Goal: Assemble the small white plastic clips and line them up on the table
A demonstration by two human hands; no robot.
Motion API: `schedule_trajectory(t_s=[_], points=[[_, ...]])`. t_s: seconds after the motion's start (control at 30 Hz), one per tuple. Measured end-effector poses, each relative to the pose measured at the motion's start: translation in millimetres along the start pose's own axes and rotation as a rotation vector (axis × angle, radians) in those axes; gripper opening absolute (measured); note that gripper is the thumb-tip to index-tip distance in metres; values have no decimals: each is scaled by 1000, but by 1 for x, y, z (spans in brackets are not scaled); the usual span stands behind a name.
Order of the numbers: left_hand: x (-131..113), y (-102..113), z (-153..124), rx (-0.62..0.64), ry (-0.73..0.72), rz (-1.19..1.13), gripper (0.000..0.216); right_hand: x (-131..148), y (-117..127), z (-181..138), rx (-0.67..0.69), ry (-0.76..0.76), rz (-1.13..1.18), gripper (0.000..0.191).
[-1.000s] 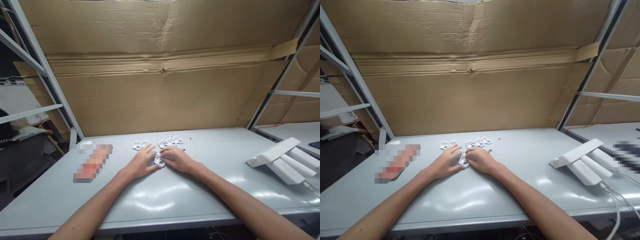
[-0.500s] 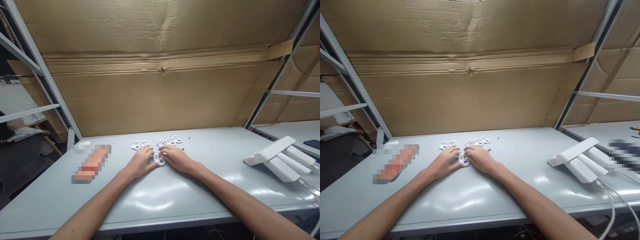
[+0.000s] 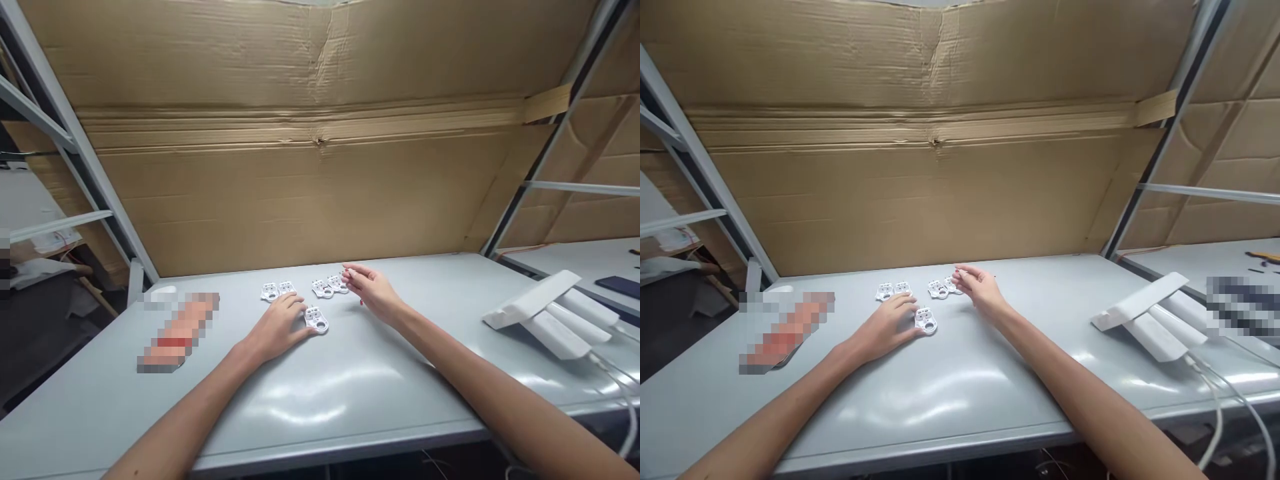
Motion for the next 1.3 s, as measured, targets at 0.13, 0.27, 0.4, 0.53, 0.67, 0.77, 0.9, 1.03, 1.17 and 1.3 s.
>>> schedule_trajectory(t_s=[0.13,0.27,0.4,0.53,0.67,0.77,0.9,1.03,1.17,1.3], points=[[4,0,-1,-11,0,-16,35,-18,-2,1,83,-189,146,12],[8,-2,-2,5,20,-7,35,-32,-4,1,106,-279,186,17],[8,-2,-2,1,19,-2,35,-38,-5,2,114,-317,230,23],[10,-3,-2,6,27,-1,33,-36,-5,3,124,-335,255,16],[9,-2,-1,12,39,1,30,-32,-6,1,115,-338,286,14],[5,1,-1,0,34,-10,28,-29,-10,-3,121,-339,289,15],[-9,12,0,-71,-25,-23,26,-26,-13,-7,135,-350,266,16],[-36,21,-1,-108,-185,-62,19,-22,-11,-8,150,-317,187,10],[-50,15,-2,-24,-240,-37,17,-11,7,0,103,-239,69,9],[-44,7,-1,14,-193,19,22,14,40,12,-14,-35,-171,12]])
Point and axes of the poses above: each hand's wrist, its own z-axis towards the middle knuckle, its own y-axis out of the back of the hand, x = y × z, the point moved 10 cm from there along z, towards the middle knuckle, and after that the axes turned 9 degrees about -z, right-handed, at the moved point
